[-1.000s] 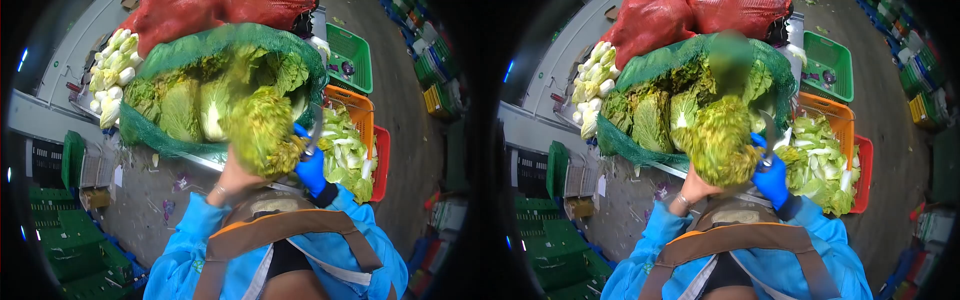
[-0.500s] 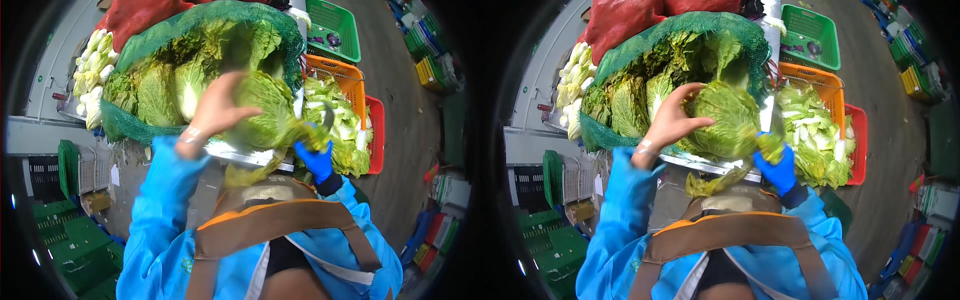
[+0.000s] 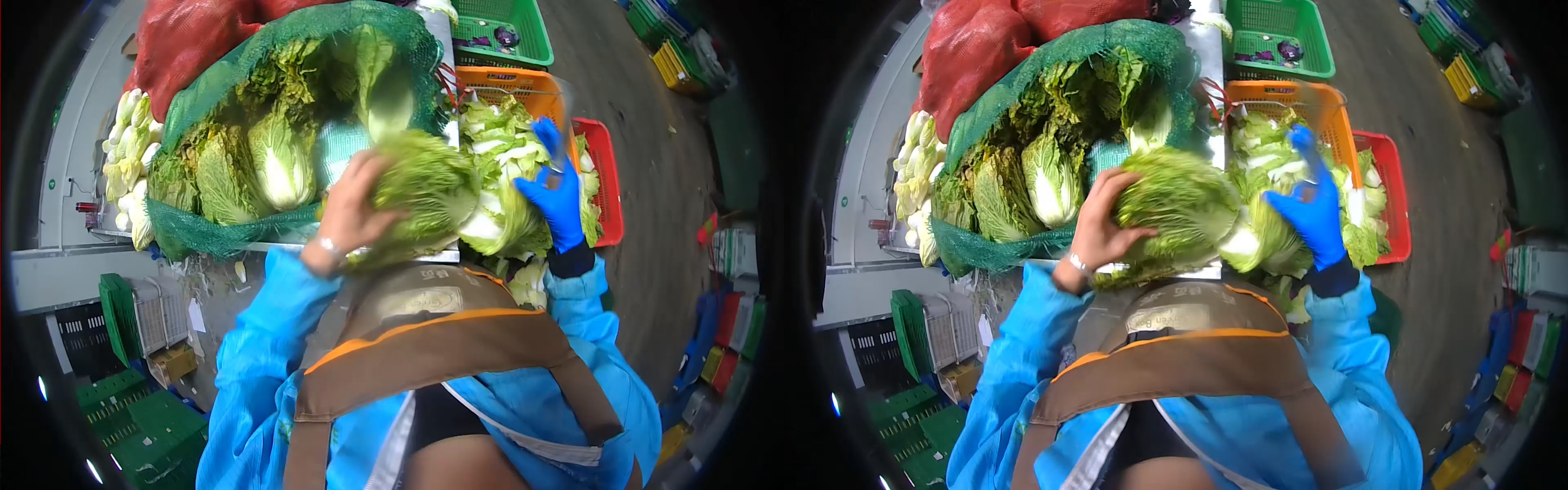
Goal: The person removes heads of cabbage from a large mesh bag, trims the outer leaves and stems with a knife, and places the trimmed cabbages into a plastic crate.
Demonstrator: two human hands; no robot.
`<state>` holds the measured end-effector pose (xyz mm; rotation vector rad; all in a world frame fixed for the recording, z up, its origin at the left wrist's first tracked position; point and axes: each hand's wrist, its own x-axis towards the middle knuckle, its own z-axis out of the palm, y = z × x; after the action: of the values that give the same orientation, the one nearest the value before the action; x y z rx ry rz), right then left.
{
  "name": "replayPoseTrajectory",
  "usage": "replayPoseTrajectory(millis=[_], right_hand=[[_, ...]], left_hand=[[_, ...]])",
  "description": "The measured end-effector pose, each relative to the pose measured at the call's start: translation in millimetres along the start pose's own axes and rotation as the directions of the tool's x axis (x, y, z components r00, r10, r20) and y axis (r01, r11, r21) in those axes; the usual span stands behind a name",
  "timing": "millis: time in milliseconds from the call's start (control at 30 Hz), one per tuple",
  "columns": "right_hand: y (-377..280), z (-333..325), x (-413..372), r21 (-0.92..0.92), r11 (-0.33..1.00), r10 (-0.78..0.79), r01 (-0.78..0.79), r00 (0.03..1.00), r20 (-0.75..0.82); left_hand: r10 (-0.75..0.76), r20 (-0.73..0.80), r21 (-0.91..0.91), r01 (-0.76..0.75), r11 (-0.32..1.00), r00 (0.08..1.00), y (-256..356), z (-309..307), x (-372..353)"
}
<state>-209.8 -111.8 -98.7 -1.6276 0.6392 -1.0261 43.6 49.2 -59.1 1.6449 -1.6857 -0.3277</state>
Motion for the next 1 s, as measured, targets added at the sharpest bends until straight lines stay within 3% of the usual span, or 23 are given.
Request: replayPoseTrajectory(millis=[67, 100, 167, 233, 267, 300, 367, 400, 433, 467, 500, 567, 600, 633, 700, 767, 833, 867, 900, 933, 967, 1000], right_hand=[[-15.0, 31.6, 10.8, 0.006, 0.999, -0.049, 0.049, 0.966, 0.256], [-2.7, 39.1, 8.4, -0.026, 0.996, 0.089, -0.085, 0.923, 0.375], [12.0, 48.2, 13.8, 0.109, 0.966, 0.188, -0.235, 0.926, 0.327], [39.5, 41.1, 14.7, 0.003, 0.966, 0.256, -0.257, 0.965, 0.051], [49.8, 48.3, 15.1, 0.145, 0.963, 0.239, -0.228, 0.969, -0.065], [42.6, 58.7, 14.2, 0.152, 0.961, 0.241, -0.229, 0.968, -0.067], [23.1, 83.9, 9.0, -0.328, 0.941, 0.004, -0.085, 0.971, -0.239], [22.2, 95.2, 13.8, -0.466, 0.881, -0.213, 0.084, 0.949, -0.232], [20.2, 103.4, 18.5, -0.56, 0.824, -0.235, 0.087, 0.952, -0.198], [30.5, 104.4, 23.3, -0.578, 0.816, -0.179, 0.016, 0.958, -0.226], [43.8, 102.5, 28.5, -0.595, 0.802, -0.123, -0.055, 0.959, -0.254], [85.9, 68.9, 46.5, -0.603, 0.775, -0.089, -0.191, 0.911, -0.403], [111.7, 41.5, 46.7, -0.708, 0.629, 0.067, -0.32, 0.93, -0.361], [130.6, 27.5, 45.5, -0.794, 0.451, 0.221, -0.408, 0.913, -0.343], [144.4, 38.6, 26.2, -0.747, 0.464, 0.431, -0.476, 0.858, -0.278], [160.2, 35.7, 17.7, -0.747, 0.458, 0.468, -0.481, 0.845, -0.258], [191.3, 8.6, 20.2, -0.55, 0.704, 0.336, -0.45, 0.892, -0.301], [153.2, -9.4, 26.1, -0.644, 0.594, 0.394, -0.482, 0.872, -0.289], [147.3, -31.3, 24.5, -0.718, 0.589, 0.23, -0.37, 0.929, -0.29], [140.4, -52.1, 19.7, -0.628, 0.736, 0.06, -0.251, 0.949, -0.309], [87.8, -54.4, 20.3, -0.633, 0.742, 0.003, -0.222, 0.945, -0.328], [49.4, -50.9, 17.2, -0.574, 0.814, -0.119, -0.092, 0.94, -0.319]], left_hand=[[0.203, 0.083, 0.091, -0.211, 0.973, 0.976, 13.9, 5.9, 20.7], [0.344, 0.132, 0.154, -0.362, 0.919, 0.93, 5.7, 13.1, 24.2], [0.289, 0.019, 0.186, -0.287, 0.94, 0.957, -5.4, 21.5, 11.0], [-0.021, -0.146, 0.1, 0.036, 0.994, 0.989, -10.9, 18.3, -8.4], [-0.067, -0.083, 0.079, 0.074, 0.994, 0.994, -25.4, 7.7, -17.1], [-0.216, 0.07, 0.125, 0.206, 0.971, 0.974, -20.6, -11.1, -19.5], [-0.346, -0.022, 0.28, 0.338, 0.898, 0.938, 2.9, -17.0, -7.3], [-0.344, 0.07, 0.367, 0.296, 0.882, 0.936, 15.7, -12.4, 2.0], [-0.342, 0.156, 0.445, 0.243, 0.862, 0.926, 27.3, -3.4, 16.2], [-0.54, 0.315, 0.346, 0.435, 0.831, 0.781, 38.4, 6.5, 30.7], [-0.618, 0.35, 0.408, 0.479, 0.777, 0.704, 28.8, 23.1, 35.3], [-0.541, 0.267, 0.4, 0.419, 0.815, 0.798, 6.7, 49.8, 13.1], [-0.434, 0.205, 0.32, 0.36, 0.877, 0.877, -1.9, 49.9, -2.6], [-0.437, 0.205, 0.321, 0.362, 0.875, 0.876, -15.2, 46.8, -13.4], [-0.282, 0.283, -0.11, 0.323, 0.94, 0.917, -35.6, 30.2, -13.4], [-0.38, 0.475, -0.246, 0.534, 0.809, 0.794, -61.2, 23.9, -5.3], [-0.329, 0.401, -0.013, 0.364, 0.931, 0.855, -51.1, 9.6, 10.9], [-0.469, 0.373, 0.24, 0.405, 0.882, 0.801, -19.0, -0.3, 23.7], [-0.599, 0.31, 0.471, 0.428, 0.771, 0.739, 12.0, 0.6, 26.9], [-0.503, 0.253, 0.392, 0.388, 0.834, 0.826, 13.1, 15.0, 19.3], [-0.552, 0.116, 0.361, 0.483, 0.798, 0.826, 2.6, 43.9, 8.6], [-0.571, 0.107, 0.391, 0.494, 0.777, 0.814, 7.3, 49.9, 6.3]])
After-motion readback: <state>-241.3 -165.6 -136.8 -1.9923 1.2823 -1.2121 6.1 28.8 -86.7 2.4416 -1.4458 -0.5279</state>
